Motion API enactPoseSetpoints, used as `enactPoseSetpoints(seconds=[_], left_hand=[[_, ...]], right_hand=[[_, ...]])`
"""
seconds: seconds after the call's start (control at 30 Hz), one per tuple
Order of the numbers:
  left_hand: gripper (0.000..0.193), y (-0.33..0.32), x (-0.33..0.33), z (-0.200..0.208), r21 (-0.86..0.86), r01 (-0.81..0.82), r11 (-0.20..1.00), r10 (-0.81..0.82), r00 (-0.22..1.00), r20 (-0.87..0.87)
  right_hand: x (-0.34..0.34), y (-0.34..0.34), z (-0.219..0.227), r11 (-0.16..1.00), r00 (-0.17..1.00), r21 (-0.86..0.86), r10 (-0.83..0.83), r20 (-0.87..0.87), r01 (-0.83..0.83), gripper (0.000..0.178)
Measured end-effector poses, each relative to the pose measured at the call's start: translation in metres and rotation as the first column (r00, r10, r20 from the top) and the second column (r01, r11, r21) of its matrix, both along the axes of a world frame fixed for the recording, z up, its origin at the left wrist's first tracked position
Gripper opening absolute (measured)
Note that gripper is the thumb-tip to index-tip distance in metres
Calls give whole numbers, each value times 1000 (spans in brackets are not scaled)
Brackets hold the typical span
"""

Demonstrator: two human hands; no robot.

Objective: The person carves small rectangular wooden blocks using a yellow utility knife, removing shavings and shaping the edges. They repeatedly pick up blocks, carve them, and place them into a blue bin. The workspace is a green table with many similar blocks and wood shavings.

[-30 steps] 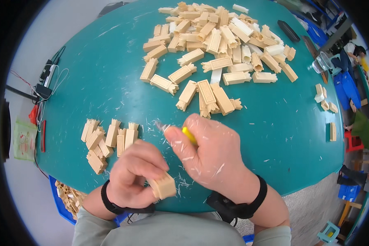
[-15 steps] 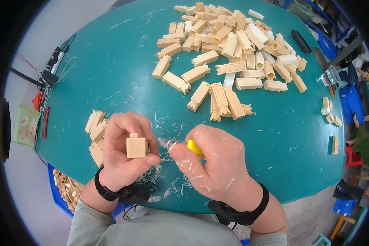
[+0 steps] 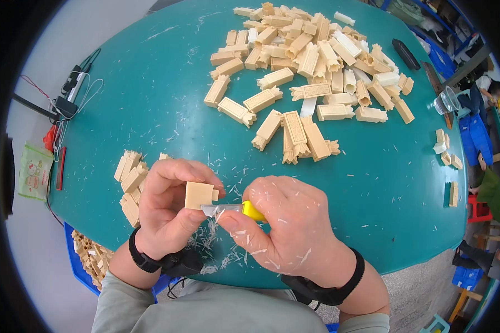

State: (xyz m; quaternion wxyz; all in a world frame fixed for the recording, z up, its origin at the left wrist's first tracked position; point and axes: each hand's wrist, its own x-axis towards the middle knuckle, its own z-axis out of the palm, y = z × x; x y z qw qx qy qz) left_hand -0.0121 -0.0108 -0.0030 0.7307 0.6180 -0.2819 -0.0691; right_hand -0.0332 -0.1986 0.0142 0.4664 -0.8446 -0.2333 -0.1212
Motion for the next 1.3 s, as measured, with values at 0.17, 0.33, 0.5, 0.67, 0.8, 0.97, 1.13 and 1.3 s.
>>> enactPoseSetpoints(seconds=[0.17,0.33,0.5,0.67,0.8,0.97,1.13,1.3], left_hand=[[37,3,0,4,28,44,999,-43,999,-31],[33,7,-1,3,-63,119,991,-125,986,-108],[31,10,5,1,-122,189,974,-204,971,-127],[31,12,7,2,-183,239,954,-265,954,-138],[37,9,0,10,-100,213,972,-222,971,-90],[40,10,10,13,65,91,994,-79,982,-172],[26,0,4,4,-114,-1,994,-9,995,-95],[27,3,4,-2,91,-204,975,179,957,228]], right_hand=[[4,-4,0,998,999,-54,-8,42,10,28],[5,-4,1,997,998,-67,-39,57,43,27],[4,-3,-2,994,993,-70,-83,84,89,28],[5,-4,-2,982,984,-70,-176,35,178,30],[7,-6,-2,965,953,7,-260,-154,264,33],[1,-4,4,971,953,131,-160,-258,199,32],[-3,2,1,977,951,135,-121,-283,164,32],[-4,6,-1,982,967,87,-147,-208,168,31]])
